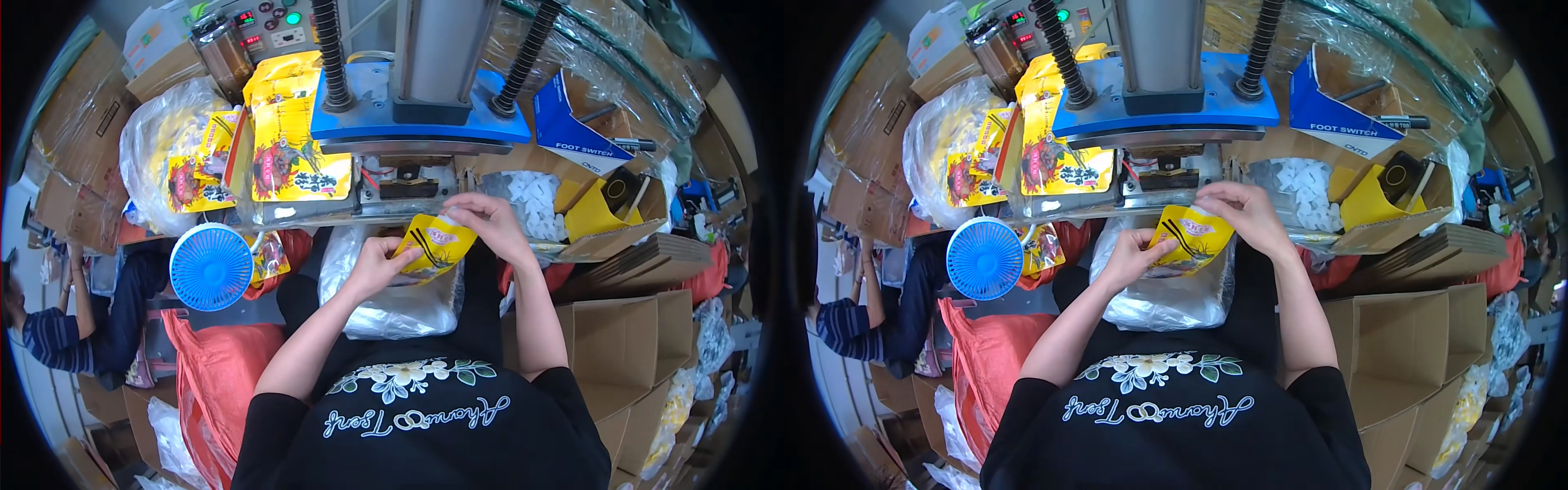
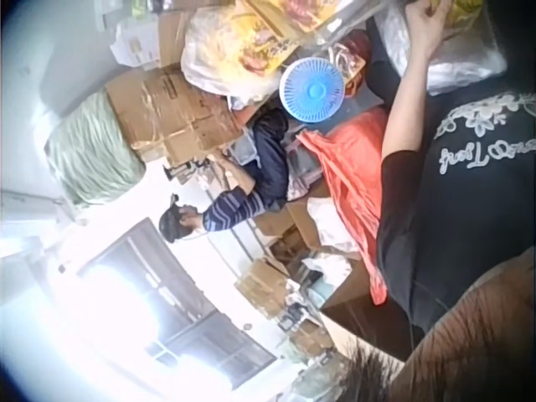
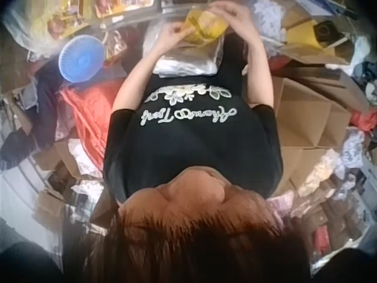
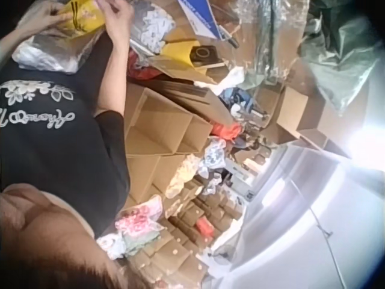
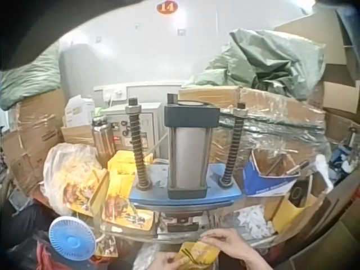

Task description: Sealing small plastic bags of snacks using a vertical heat sealing machine.

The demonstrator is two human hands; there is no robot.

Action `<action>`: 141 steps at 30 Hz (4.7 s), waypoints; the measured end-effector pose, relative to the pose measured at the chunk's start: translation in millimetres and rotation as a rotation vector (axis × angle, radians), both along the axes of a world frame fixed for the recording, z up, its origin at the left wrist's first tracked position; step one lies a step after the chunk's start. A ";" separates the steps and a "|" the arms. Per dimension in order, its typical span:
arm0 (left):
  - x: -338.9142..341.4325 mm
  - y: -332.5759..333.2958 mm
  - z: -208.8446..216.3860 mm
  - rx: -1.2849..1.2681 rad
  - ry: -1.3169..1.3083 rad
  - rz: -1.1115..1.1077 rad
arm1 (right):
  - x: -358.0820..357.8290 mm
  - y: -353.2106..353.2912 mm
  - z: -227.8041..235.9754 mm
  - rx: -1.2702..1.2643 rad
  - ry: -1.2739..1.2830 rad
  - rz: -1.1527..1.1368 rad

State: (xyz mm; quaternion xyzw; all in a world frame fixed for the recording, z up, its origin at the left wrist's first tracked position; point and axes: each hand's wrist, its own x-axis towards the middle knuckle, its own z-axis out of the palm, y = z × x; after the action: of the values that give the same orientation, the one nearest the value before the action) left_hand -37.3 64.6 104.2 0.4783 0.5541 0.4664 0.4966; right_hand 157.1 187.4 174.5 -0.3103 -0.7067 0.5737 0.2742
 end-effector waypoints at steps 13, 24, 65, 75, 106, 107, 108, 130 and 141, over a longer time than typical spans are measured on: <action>-1.0 26.4 12.6 -0.119 -0.456 0.275 | 25.8 16.1 8.2 0.521 -0.379 -0.428; -29.9 34.3 30.3 -0.020 -0.031 0.322 | 71.8 36.7 -37.5 0.766 -0.886 -0.529; -4.9 -11.4 -15.8 -0.026 -0.057 0.059 | -19.6 -9.3 -16.3 -0.107 -0.011 0.168; -6.3 -2.7 -22.3 0.170 0.034 0.134 | -2.7 4.1 -9.3 0.140 -0.197 0.241; -106.7 -24.4 -1.3 0.330 1.071 0.579 | 77.2 18.4 -31.7 0.053 -0.090 -0.376; -106.0 -26.0 6.4 0.377 1.045 0.664 | 76.2 19.4 -25.6 0.006 -0.071 -0.373; -104.9 -26.2 11.7 0.350 0.927 0.640 | 74.7 19.6 -25.1 -0.045 -0.004 -0.391; -3.0 13.4 6.1 -0.120 -0.345 0.386 | -1.9 11.9 -6.8 0.352 -0.139 -0.326; -26.6 36.4 13.9 0.019 -0.182 0.372 | 25.8 48.0 -47.4 0.988 -0.612 -0.440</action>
State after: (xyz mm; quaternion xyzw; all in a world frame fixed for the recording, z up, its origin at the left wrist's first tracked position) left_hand -63.9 101.0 118.1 0.3283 0.5814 0.5965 0.4454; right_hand 182.9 235.5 127.1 -0.4356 -0.8548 -0.0062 0.2821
